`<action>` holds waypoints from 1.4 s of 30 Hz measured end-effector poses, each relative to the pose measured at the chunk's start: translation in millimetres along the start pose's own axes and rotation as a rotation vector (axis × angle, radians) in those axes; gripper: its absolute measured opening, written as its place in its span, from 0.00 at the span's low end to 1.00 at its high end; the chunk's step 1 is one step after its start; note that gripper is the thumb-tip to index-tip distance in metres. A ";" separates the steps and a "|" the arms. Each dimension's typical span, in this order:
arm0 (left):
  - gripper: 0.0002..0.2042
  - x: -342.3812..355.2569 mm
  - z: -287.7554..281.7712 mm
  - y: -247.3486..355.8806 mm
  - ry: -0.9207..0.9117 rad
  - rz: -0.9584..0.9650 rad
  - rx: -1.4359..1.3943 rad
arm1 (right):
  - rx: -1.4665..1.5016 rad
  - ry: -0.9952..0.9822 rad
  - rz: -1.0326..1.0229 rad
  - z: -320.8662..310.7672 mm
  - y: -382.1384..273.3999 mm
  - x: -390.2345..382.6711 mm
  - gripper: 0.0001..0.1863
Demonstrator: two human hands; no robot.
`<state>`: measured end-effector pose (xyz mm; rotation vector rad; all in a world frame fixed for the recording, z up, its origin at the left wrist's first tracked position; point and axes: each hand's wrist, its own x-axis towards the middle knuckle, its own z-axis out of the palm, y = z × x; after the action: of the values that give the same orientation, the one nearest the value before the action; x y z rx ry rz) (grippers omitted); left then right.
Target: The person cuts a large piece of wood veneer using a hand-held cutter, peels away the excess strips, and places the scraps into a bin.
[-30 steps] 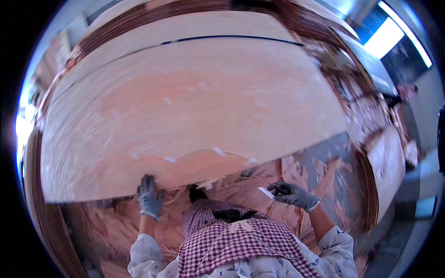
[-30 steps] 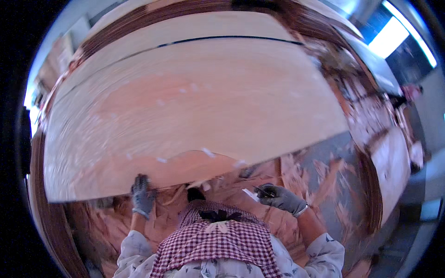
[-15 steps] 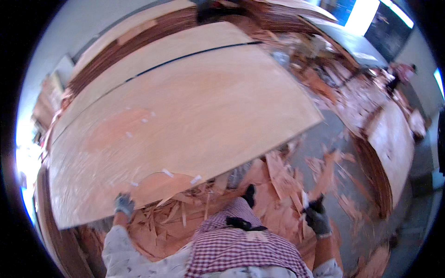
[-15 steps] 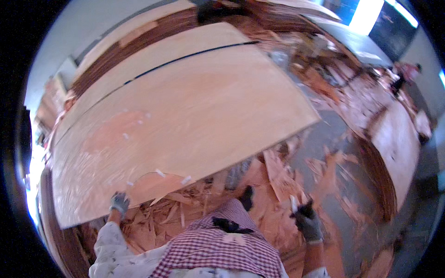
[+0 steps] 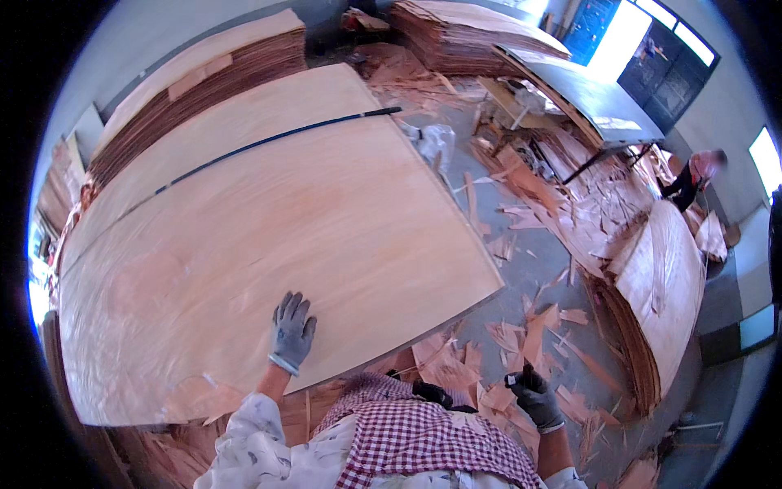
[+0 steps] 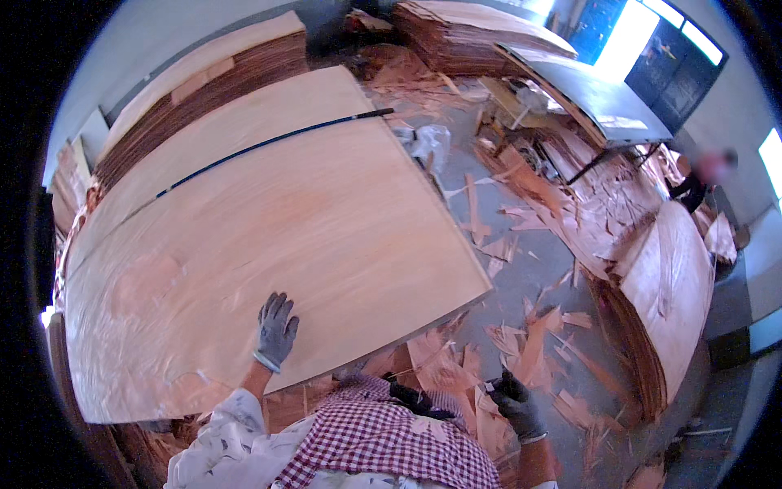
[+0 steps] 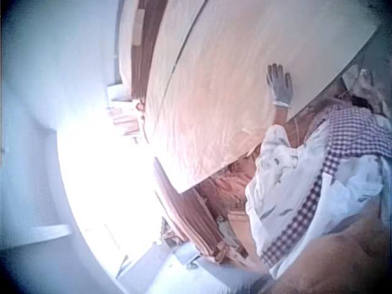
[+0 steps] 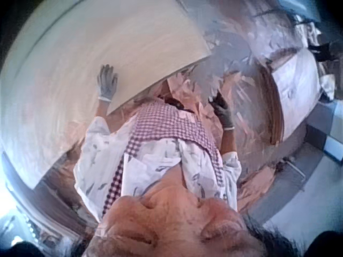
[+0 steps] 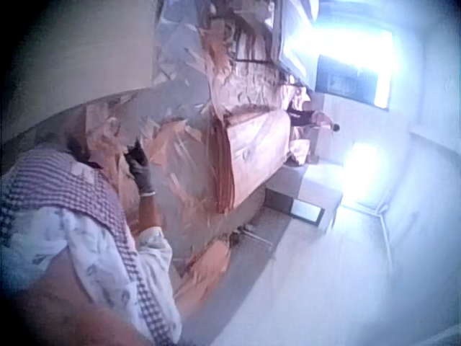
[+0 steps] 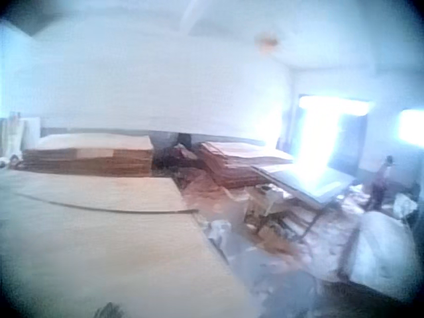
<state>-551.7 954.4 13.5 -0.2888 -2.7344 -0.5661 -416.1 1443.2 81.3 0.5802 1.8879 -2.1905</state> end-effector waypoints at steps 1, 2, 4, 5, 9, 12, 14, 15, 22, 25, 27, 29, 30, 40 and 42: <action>0.17 24.2 10.4 9.3 0.008 0.025 -0.028 | -0.006 0.004 0.060 -11.8 -5.4 1.7 0.18; 0.16 47.9 23.0 18.7 0.001 0.053 -0.058 | -0.014 0.000 0.119 -25.7 -12.4 4.4 0.19; 0.16 87.8 50.4 39.4 -0.011 0.089 -0.116 | -0.036 0.039 0.180 -53.1 -24.7 14.8 0.21; 0.17 103.6 61.3 48.6 -0.032 0.077 -0.107 | -0.050 0.082 0.178 -63.6 -29.2 20.8 0.22; 0.21 168.3 113.4 106.1 -0.159 -0.050 0.047 | -0.043 0.097 0.187 -123.7 -52.0 83.5 0.21; 0.29 210.0 141.1 154.0 -0.239 -0.193 0.216 | -0.049 0.059 0.258 -173.7 -67.0 151.1 0.19; 0.36 234.6 161.9 180.9 -0.374 -0.333 0.278 | -0.128 -0.060 0.283 -214.0 -81.5 204.9 0.20; 0.39 247.0 170.4 190.3 -0.489 -0.422 0.288 | -0.155 -0.110 0.245 -236.1 -93.2 231.8 0.21; 0.49 269.1 192.5 201.0 -0.636 -0.635 0.364 | -0.355 -0.254 0.262 -327.5 -170.7 368.1 0.24; 0.49 263.0 191.9 204.3 -0.561 -0.651 0.327 | -0.396 -0.319 0.261 -326.0 -189.3 434.8 0.19; 0.49 261.6 191.3 207.7 -0.576 -0.681 0.329 | -0.340 -0.367 0.218 -311.1 -193.7 480.8 0.15; 0.48 263.5 191.8 210.2 -0.570 -0.701 0.337 | -0.413 -0.446 0.141 -291.5 -200.1 523.6 0.09; 0.48 264.4 191.6 211.4 -0.588 -0.720 0.344 | -0.431 -0.487 0.149 -281.8 -206.0 544.3 0.09; 0.47 264.3 194.4 214.2 -0.523 -0.807 0.317 | -0.831 -0.642 -0.057 -194.4 -299.6 732.6 0.08; 0.47 267.0 196.3 217.1 -0.515 -0.815 0.389 | -0.903 -0.795 -0.272 -162.9 -321.6 779.8 0.08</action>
<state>-796.6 1265.8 15.3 0.9329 -3.3131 -0.1185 -1220.4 1741.4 32.9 -0.6300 2.1775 -1.1084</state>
